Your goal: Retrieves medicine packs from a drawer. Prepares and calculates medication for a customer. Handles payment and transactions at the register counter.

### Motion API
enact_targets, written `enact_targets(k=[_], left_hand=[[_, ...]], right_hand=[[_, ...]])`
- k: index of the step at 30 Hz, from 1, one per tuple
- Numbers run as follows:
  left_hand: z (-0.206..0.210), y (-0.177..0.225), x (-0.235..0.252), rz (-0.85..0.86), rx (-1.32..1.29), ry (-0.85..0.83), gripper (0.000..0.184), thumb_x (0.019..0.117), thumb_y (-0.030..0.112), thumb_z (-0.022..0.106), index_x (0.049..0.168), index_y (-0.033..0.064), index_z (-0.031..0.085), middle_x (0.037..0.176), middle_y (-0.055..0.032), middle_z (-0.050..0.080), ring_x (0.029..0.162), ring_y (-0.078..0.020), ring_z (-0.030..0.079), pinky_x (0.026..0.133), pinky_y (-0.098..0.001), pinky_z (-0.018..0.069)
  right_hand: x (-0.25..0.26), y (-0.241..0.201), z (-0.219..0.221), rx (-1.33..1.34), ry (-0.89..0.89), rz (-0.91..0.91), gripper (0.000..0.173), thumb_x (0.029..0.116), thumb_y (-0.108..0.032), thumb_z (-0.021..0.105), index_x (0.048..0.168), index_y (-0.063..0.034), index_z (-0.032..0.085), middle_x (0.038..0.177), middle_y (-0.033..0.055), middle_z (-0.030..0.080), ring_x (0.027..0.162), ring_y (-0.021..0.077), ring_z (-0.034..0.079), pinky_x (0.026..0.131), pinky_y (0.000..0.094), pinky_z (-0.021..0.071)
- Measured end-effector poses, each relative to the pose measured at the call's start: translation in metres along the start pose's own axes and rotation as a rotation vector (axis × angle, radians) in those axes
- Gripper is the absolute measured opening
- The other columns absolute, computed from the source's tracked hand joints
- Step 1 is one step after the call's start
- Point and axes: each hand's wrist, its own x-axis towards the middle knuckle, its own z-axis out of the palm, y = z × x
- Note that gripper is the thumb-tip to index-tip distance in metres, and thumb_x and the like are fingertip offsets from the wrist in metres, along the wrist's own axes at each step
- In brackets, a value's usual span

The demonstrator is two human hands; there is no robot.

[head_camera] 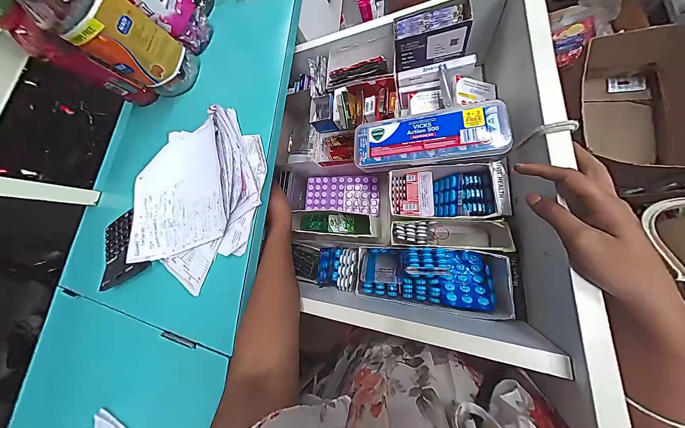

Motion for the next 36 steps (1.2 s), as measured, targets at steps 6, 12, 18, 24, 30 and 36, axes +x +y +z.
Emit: enact_targets(k=[6,12,18,24,30,36], left_hand=[[-0.016,0.012,0.007,0.032,-0.042,-0.337,0.041,0.1092,0.011,0.037,0.144,-0.0052,0.049,0.144,-0.0307,0.052,0.138,-0.0430,0.048,0.116,-0.0582,0.0338],[-0.046,0.022,-0.053,0.307,0.094,-0.473,0.053,0.1034,0.004,0.048,0.152,-0.0113,0.033,0.158,-0.0364,0.029,0.147,-0.0541,0.029,0.116,-0.0650,0.0316],[-0.071,0.016,-0.126,0.558,-0.031,-0.476,0.047,0.1064,0.015,0.046,0.149,-0.0048,0.046,0.159,-0.0303,0.033,0.149,-0.0484,0.029,0.117,-0.0571,0.0359],[-0.084,0.021,-0.174,0.824,-0.279,-0.489,0.045,0.1050,0.034,0.052,0.140,0.0067,0.062,0.152,-0.0166,0.052,0.144,-0.0370,0.044,0.116,-0.0521,0.0398],[-0.080,0.024,-0.204,0.991,-0.295,-0.692,0.041,0.1031,0.032,0.056,0.134,0.0063,0.067,0.135,-0.0132,0.067,0.132,-0.0318,0.059,0.112,-0.0475,0.0460],[-0.071,0.009,-0.193,0.903,-0.256,-0.688,0.038,0.1051,0.029,0.050,0.124,0.0042,0.072,0.130,-0.0139,0.069,0.128,-0.0345,0.062,0.107,-0.0546,0.0483]], right_hand=[[-0.001,0.001,0.000,0.011,0.018,0.004,0.042,0.0969,-0.024,0.051,0.137,-0.0167,0.062,0.159,0.0165,0.037,0.144,0.0199,0.039,0.112,0.0344,0.0396],[0.005,0.005,-0.002,-0.061,-0.013,-0.017,0.040,0.0959,-0.028,0.053,0.134,-0.0232,0.065,0.166,0.0126,0.024,0.152,0.0241,0.027,0.118,0.0477,0.0352],[0.003,0.001,-0.004,-0.177,-0.012,0.008,0.041,0.0986,-0.035,0.051,0.134,-0.0207,0.064,0.163,0.0168,0.029,0.148,0.0274,0.036,0.113,0.0506,0.0393],[-0.007,-0.017,-0.005,-0.578,0.055,-0.254,0.042,0.1023,-0.031,0.052,0.131,-0.0034,0.065,0.159,0.0294,0.034,0.145,0.0502,0.034,0.112,0.0656,0.0339],[-0.022,-0.041,-0.002,-0.694,-0.194,-0.479,0.033,0.1023,-0.022,0.050,0.118,-0.0068,0.074,0.127,0.0158,0.070,0.121,0.0382,0.064,0.101,0.0576,0.0488],[-0.027,-0.040,0.016,-0.717,-0.490,-0.547,0.028,0.0990,-0.026,0.055,0.103,-0.0087,0.077,0.090,0.0084,0.076,0.085,0.0284,0.074,0.078,0.0452,0.0593]])
